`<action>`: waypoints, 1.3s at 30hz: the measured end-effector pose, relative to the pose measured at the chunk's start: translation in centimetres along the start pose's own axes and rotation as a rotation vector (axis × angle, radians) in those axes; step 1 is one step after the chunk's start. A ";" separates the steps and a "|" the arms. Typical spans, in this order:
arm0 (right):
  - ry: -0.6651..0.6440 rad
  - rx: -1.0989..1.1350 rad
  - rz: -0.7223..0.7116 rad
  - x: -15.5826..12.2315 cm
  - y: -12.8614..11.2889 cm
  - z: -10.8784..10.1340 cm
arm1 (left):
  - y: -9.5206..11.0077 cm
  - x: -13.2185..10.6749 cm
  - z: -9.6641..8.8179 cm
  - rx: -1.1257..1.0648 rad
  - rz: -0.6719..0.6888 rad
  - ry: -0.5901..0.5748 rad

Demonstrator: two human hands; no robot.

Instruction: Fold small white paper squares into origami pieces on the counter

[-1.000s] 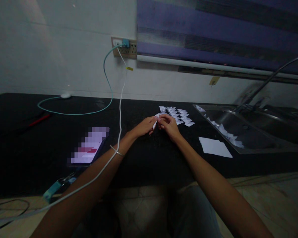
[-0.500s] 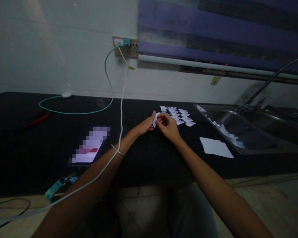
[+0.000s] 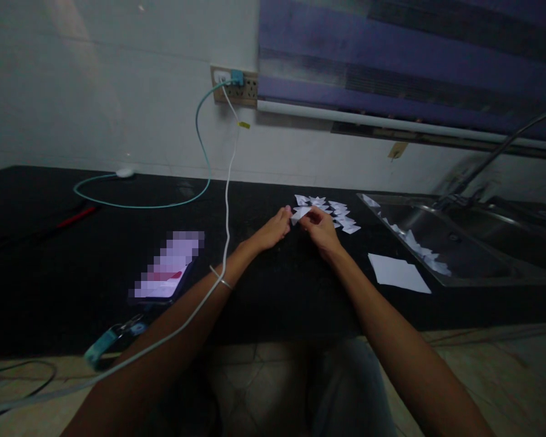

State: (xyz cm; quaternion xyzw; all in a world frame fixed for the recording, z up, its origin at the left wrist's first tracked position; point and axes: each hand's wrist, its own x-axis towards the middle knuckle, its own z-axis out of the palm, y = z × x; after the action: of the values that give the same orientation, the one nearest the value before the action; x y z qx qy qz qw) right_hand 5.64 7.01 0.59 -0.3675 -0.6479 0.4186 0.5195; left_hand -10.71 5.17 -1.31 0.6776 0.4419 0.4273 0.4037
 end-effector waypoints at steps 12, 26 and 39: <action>0.262 -0.562 -0.256 0.4 0.3 -4.1 | 0.5 -0.1 -0.7 -0.066 -0.059 -0.044; -0.223 -1.020 -0.347 5.3 0.2 -4.3 | 1.5 -0.8 -1.3 0.021 -0.047 -0.128; -0.215 -0.801 -0.225 9.8 2.0 -3.6 | 0.6 -0.7 -1.6 0.055 0.023 -0.168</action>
State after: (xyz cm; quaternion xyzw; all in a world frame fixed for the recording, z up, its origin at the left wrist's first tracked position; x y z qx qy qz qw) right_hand 7.42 17.26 2.70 -0.4214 -0.8458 0.1106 0.3079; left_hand -12.21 4.61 -0.39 0.7270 0.4100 0.3614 0.4157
